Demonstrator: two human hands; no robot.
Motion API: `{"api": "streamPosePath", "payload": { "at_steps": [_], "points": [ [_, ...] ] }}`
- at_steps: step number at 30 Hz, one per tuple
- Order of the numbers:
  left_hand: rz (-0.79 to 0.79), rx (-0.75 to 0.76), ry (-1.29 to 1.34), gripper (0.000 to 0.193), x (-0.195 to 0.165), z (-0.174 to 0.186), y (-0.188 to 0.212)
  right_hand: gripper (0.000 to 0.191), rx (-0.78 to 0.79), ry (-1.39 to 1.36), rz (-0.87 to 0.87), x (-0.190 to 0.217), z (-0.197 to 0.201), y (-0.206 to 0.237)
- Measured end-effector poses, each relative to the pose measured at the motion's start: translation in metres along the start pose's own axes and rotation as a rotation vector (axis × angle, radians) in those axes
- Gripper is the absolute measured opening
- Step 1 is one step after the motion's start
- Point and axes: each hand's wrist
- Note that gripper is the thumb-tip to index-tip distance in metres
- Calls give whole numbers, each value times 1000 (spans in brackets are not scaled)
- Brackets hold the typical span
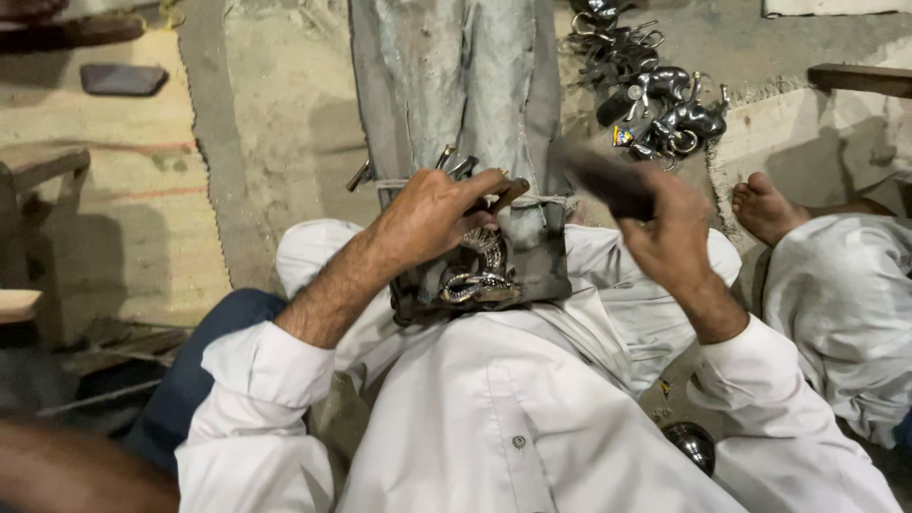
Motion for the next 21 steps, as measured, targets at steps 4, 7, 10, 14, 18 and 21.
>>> {"api": "streamPosePath", "payload": {
  "at_steps": [4,7,10,14,18,21],
  "points": [
    [93,74,2,42,1,-1,0,37,164,161,12,3,6,-1],
    [91,98,-3,41,2,-2,-2,38,16,4,-112,5,8,2],
    [52,41,13,44,1,0,-1,34,94,-76,-245,5,9,3],
    [69,43,56,45,0,3,1,36,131,229,-24,2,11,2],
    [122,-3,46,46,-3,4,3,27,89,-151,-434,4,8,0],
    [146,12,58,44,-3,3,0,30,39,-132,-296,6,6,-5]
  ]
}}
Point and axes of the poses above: each hand's wrist, its own y-axis away from the middle knuckle, its own z-axis out of the back of the hand, x = y × z, and after that the axes turned 6 degrees about -x, right-handed
